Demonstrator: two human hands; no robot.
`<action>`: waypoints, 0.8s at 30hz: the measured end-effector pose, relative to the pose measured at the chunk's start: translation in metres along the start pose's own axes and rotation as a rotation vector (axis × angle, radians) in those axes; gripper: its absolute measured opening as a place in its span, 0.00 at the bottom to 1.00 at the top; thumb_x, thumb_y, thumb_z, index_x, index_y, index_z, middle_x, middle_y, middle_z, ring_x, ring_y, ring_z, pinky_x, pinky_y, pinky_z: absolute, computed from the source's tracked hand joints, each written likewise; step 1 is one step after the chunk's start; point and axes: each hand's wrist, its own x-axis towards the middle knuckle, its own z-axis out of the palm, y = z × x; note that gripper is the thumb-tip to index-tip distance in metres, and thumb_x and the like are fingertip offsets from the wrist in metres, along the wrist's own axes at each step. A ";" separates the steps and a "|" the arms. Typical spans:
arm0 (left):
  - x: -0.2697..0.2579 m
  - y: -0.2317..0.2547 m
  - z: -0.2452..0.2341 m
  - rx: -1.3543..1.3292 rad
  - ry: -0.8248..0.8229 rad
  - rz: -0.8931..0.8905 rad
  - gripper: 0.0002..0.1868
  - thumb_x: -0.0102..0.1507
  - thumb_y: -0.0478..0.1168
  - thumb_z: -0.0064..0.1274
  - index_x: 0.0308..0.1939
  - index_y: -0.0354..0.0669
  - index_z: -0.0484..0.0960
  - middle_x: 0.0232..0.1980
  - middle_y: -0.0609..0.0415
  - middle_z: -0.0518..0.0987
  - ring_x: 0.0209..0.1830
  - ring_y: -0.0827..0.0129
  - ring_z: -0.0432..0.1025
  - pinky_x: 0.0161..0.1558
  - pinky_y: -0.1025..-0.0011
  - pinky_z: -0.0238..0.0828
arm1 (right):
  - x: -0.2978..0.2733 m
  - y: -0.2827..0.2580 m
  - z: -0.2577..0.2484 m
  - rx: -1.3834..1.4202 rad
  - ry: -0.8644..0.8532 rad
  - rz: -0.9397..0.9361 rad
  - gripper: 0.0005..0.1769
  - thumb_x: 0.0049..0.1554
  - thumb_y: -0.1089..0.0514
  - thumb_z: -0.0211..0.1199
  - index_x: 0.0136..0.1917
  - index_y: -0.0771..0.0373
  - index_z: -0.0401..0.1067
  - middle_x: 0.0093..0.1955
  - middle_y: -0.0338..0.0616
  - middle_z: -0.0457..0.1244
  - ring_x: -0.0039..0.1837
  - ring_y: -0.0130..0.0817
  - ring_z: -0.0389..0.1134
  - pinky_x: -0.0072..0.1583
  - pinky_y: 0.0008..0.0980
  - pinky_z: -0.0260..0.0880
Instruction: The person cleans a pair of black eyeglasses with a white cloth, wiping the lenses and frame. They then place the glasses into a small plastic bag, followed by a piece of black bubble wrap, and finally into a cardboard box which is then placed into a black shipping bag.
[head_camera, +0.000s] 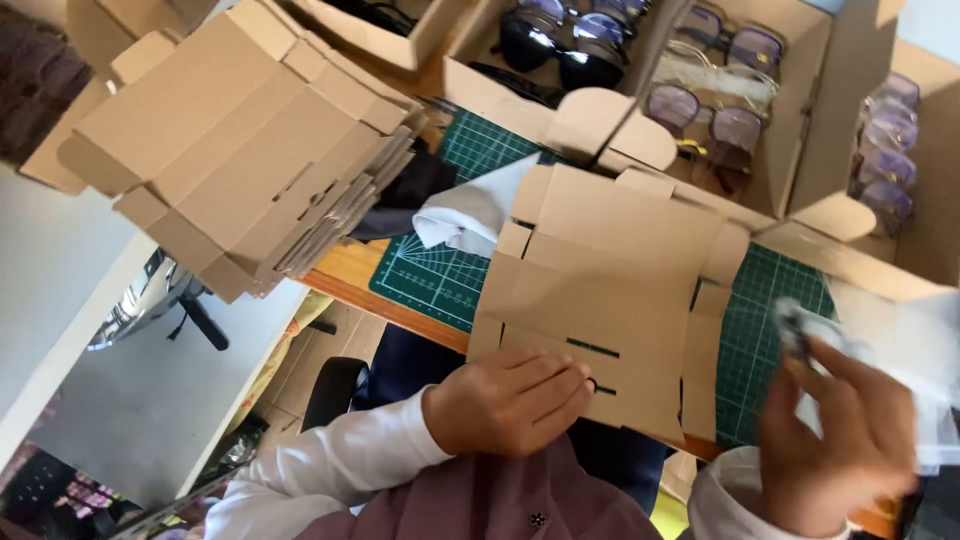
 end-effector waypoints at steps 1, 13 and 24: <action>0.001 0.001 0.004 0.021 -0.025 -0.017 0.04 0.70 0.32 0.60 0.40 0.41 0.84 0.43 0.54 0.84 0.44 0.68 0.79 0.49 0.73 0.78 | -0.001 0.004 0.008 0.075 -0.034 0.011 0.12 0.69 0.82 0.79 0.46 0.77 0.80 0.56 0.70 0.74 0.56 0.61 0.74 0.59 0.54 0.75; -0.036 -0.070 -0.045 -0.414 -0.443 -0.429 0.52 0.46 0.54 0.80 0.70 0.48 0.72 0.74 0.45 0.71 0.76 0.44 0.63 0.75 0.45 0.62 | 0.013 -0.004 -0.010 0.288 -0.346 0.115 0.19 0.55 0.73 0.69 0.61 0.71 0.77 0.69 0.62 0.67 0.74 0.58 0.67 0.74 0.52 0.70; -0.009 -0.081 -0.018 -0.625 -0.210 -0.496 0.12 0.59 0.46 0.64 0.35 0.42 0.85 0.43 0.52 0.82 0.51 0.54 0.75 0.54 0.55 0.76 | 0.019 -0.024 0.000 0.610 -0.535 -0.030 0.20 0.53 0.53 0.69 0.57 0.62 0.75 0.66 0.48 0.68 0.70 0.44 0.69 0.70 0.43 0.70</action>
